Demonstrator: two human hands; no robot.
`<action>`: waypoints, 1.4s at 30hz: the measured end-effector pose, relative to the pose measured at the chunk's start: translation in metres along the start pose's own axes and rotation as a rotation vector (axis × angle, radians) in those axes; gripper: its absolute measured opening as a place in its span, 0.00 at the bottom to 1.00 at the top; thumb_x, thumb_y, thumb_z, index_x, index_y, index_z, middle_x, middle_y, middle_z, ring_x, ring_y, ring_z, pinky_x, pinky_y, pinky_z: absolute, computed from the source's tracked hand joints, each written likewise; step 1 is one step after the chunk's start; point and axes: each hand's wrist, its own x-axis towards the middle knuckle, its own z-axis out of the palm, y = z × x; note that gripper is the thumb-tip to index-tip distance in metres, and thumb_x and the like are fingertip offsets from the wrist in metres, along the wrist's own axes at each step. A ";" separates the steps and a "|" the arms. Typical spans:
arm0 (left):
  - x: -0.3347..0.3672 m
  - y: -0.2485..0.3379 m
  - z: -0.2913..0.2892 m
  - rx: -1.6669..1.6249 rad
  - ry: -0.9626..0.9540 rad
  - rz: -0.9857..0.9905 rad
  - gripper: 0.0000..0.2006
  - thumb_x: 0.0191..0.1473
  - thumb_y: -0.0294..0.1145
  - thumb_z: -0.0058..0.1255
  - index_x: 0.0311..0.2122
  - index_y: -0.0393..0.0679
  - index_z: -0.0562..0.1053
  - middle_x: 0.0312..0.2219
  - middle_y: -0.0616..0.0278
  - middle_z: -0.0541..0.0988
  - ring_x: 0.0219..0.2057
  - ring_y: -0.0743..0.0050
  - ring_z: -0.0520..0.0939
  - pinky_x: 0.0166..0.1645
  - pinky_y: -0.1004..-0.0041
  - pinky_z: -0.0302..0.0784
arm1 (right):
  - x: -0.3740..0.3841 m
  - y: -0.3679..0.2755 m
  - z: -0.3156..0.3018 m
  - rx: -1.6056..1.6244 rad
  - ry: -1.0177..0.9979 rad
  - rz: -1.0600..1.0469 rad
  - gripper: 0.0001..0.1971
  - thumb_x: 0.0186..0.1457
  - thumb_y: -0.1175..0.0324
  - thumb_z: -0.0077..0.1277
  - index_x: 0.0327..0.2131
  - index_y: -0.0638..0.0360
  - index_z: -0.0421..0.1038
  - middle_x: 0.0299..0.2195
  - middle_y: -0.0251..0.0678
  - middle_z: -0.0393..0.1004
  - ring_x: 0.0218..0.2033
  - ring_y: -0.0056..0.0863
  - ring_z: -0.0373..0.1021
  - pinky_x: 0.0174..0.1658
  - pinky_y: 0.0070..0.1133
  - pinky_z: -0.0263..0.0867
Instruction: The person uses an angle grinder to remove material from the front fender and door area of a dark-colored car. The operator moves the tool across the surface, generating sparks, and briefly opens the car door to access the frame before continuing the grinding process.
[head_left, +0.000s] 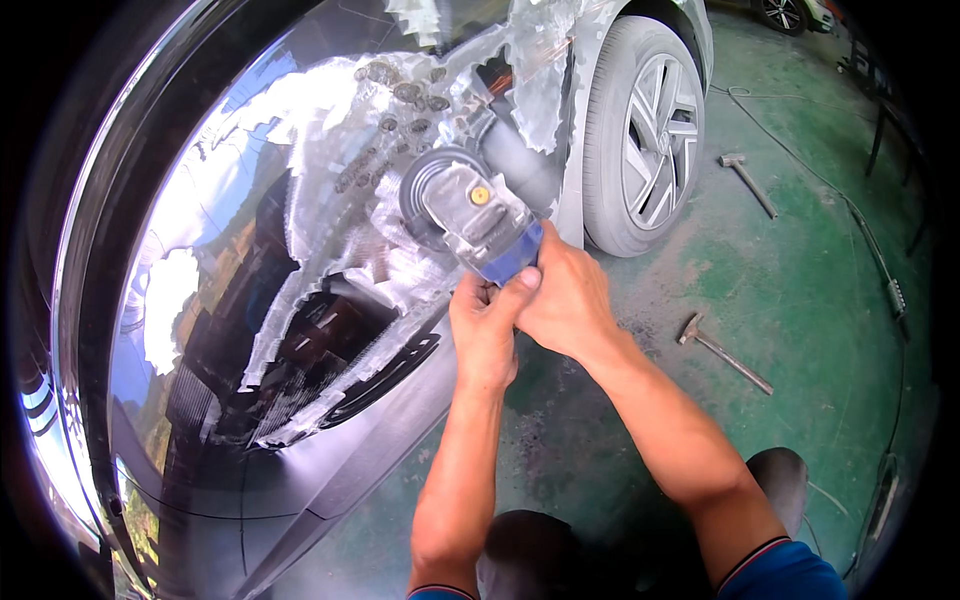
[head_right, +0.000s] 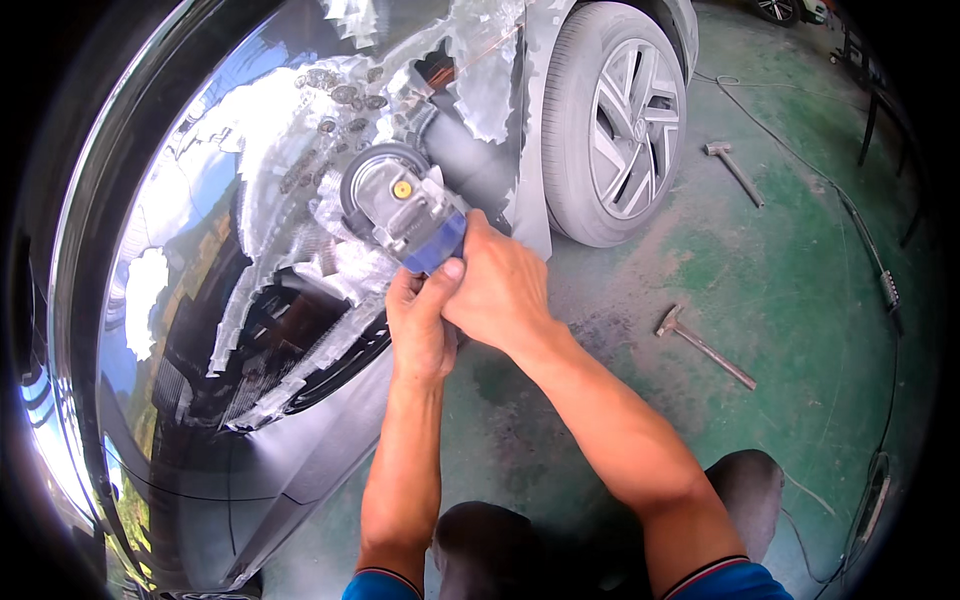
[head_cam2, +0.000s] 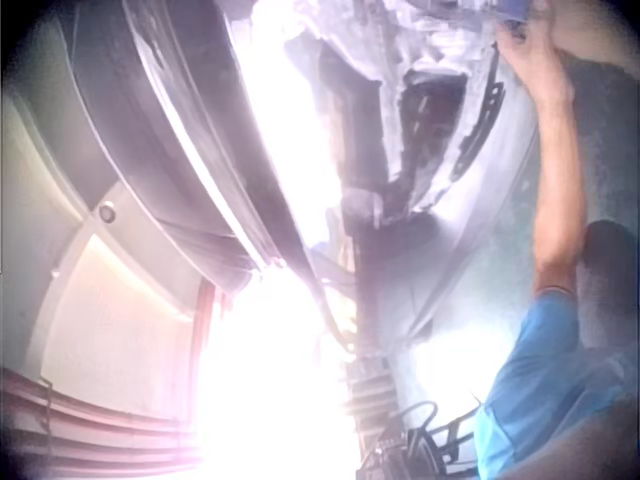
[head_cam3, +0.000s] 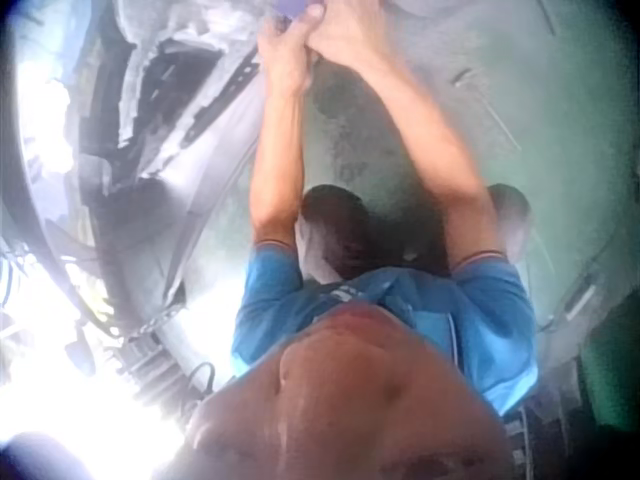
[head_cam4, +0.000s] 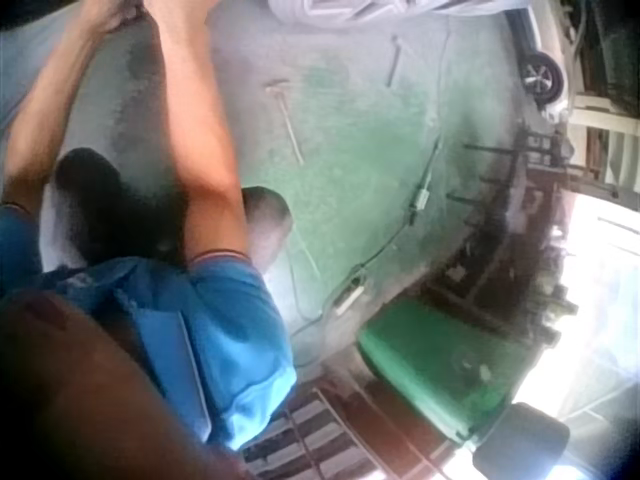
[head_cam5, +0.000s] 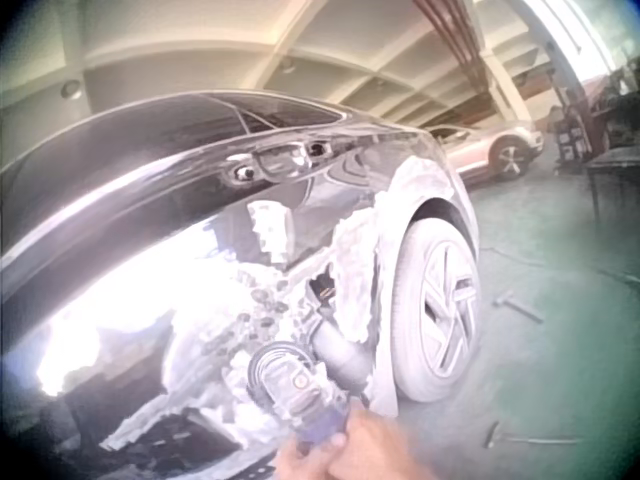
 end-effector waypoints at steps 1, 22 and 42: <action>-0.006 -0.003 -0.004 0.030 0.029 -0.018 0.21 0.53 0.31 0.62 0.49 0.31 0.73 0.44 0.57 0.79 0.44 0.72 0.80 0.52 0.70 0.73 | -0.005 0.001 0.005 0.011 0.005 0.024 0.22 0.46 0.62 0.58 0.41 0.67 0.67 0.30 0.54 0.79 0.36 0.56 0.77 0.38 0.42 0.71; -0.015 -0.078 -0.006 0.155 0.017 -0.255 0.21 0.53 0.33 0.63 0.48 0.31 0.74 0.43 0.55 0.80 0.44 0.70 0.79 0.52 0.69 0.73 | -0.043 0.087 0.028 0.025 -0.035 0.286 0.25 0.47 0.61 0.56 0.46 0.68 0.66 0.32 0.58 0.78 0.39 0.59 0.75 0.43 0.46 0.70; -0.031 -0.110 -0.002 0.100 0.024 -0.453 0.26 0.52 0.38 0.65 0.49 0.29 0.72 0.41 0.54 0.79 0.41 0.70 0.81 0.45 0.69 0.78 | -0.064 0.111 0.029 -0.002 -0.051 0.491 0.25 0.45 0.63 0.57 0.46 0.66 0.68 0.35 0.59 0.78 0.41 0.59 0.74 0.44 0.45 0.69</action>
